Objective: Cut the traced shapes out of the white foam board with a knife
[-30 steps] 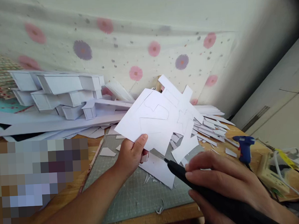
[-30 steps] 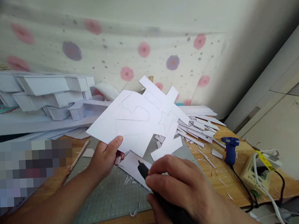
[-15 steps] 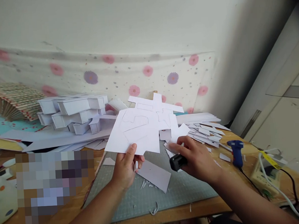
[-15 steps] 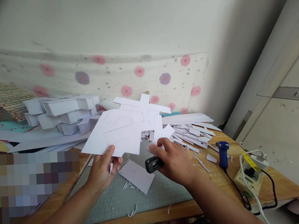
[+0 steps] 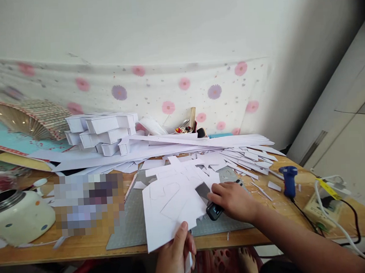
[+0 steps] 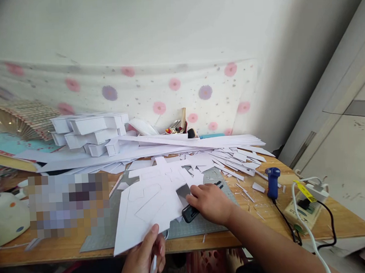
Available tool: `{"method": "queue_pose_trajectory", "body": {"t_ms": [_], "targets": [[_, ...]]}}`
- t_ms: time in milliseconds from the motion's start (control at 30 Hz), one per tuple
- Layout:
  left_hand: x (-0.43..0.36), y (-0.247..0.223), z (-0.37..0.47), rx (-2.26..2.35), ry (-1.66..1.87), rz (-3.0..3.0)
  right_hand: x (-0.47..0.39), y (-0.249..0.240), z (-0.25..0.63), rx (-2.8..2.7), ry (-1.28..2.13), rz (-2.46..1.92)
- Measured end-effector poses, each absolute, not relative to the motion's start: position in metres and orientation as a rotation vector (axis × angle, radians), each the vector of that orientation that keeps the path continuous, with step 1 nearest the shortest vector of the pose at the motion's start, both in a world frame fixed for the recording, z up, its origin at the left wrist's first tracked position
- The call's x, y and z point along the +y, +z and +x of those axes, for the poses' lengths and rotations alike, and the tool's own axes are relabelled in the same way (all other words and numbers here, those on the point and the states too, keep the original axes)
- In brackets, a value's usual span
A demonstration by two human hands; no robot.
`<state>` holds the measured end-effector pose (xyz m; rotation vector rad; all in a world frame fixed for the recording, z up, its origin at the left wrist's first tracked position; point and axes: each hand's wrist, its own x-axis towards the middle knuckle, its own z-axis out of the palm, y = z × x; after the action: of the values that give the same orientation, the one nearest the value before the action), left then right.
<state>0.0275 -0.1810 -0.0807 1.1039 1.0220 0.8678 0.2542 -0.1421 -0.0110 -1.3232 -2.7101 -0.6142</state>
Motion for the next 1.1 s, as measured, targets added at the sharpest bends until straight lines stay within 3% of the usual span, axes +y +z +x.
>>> {"method": "queue_pose_trajectory", "body": {"t_ms": [100,333,467,667,800,1100], "targets": [[-0.181,-0.081,0.02,0.949,0.747,1.11,-0.141,-0.021,0.254,-2.72,-0.603,-1.367],[-0.174,-0.049,-0.015,0.599,0.086,1.61,-0.127,-0.019,0.258,-2.691,-0.376,-1.661],[-0.145,-0.005,-0.046,0.824,0.209,1.677,-0.127,-0.01,0.271,-2.51,-0.034,-1.745],[-0.054,0.021,-0.074,1.627,0.468,2.478,-0.127,-0.003,0.302,-2.061,0.22,-1.67],[-0.031,0.007,-0.057,1.376,0.387,2.834,-0.125,-0.006,0.301,-2.083,0.263,-1.689],[-0.017,0.014,0.017,1.038,0.143,2.847,-0.112,-0.008,0.26,-2.173,0.355,-1.85]]}}
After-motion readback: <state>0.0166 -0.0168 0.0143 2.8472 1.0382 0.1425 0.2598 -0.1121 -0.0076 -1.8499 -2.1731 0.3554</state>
